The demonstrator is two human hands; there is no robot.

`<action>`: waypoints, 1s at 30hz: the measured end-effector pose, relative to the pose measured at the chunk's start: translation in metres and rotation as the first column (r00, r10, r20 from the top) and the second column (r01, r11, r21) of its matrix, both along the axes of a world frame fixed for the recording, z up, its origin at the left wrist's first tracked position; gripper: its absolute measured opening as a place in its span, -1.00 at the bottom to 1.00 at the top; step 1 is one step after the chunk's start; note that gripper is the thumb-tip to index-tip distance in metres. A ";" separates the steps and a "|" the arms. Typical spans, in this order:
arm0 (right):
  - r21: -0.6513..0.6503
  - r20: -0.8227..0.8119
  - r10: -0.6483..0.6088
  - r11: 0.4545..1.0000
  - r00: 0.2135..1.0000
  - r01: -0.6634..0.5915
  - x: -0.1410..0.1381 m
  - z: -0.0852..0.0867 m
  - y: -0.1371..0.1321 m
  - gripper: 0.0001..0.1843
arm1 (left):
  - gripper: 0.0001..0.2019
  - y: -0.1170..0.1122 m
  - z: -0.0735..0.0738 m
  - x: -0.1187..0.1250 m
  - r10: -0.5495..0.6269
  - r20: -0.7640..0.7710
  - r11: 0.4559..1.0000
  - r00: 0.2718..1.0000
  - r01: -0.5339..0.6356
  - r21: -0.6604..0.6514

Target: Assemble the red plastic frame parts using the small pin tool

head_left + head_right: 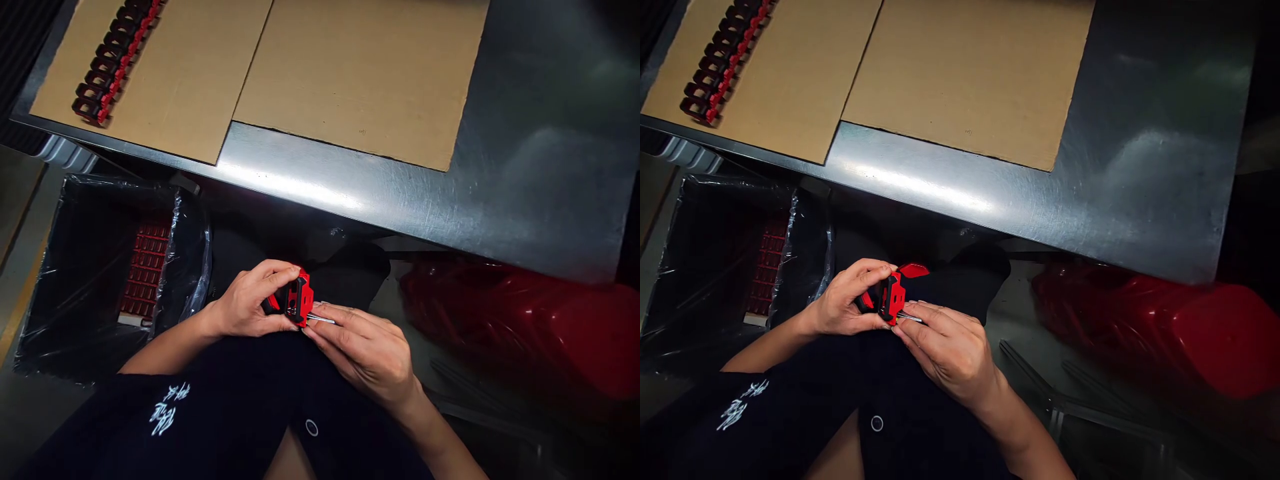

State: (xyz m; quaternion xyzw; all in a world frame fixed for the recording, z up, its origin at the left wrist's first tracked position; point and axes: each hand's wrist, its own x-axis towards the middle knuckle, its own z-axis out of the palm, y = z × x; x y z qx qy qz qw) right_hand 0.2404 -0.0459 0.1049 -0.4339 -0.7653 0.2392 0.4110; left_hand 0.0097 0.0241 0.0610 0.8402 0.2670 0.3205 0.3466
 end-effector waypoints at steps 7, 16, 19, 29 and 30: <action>0.046 0.016 0.003 0.999 1.000 -0.003 -0.001 -0.002 -0.002 -0.80 | -0.12 0.000 0.001 0.000 -0.008 -0.002 1.000 1.000 0.008 -0.014; 0.060 0.011 -0.099 0.993 0.995 0.098 -0.007 -0.002 -0.005 -0.79 | -0.21 -0.002 -0.005 0.003 0.001 0.107 0.997 0.994 0.007 -0.070; 0.032 -0.041 -0.201 0.979 0.979 0.202 -0.001 -0.006 -0.004 -0.73 | -0.20 -0.001 -0.006 0.003 0.054 0.203 0.988 0.978 -0.023 -0.154; 0.045 -0.100 -0.648 0.755 0.755 0.654 0.054 -0.057 0.095 -0.87 | -0.19 -0.011 -0.009 0.005 0.144 0.397 0.947 0.906 -0.011 -0.320; 0.057 -0.067 -0.655 0.750 0.753 0.658 0.060 -0.062 0.110 -0.85 | -0.18 -0.012 -0.009 0.006 0.150 0.403 0.947 0.903 -0.014 -0.320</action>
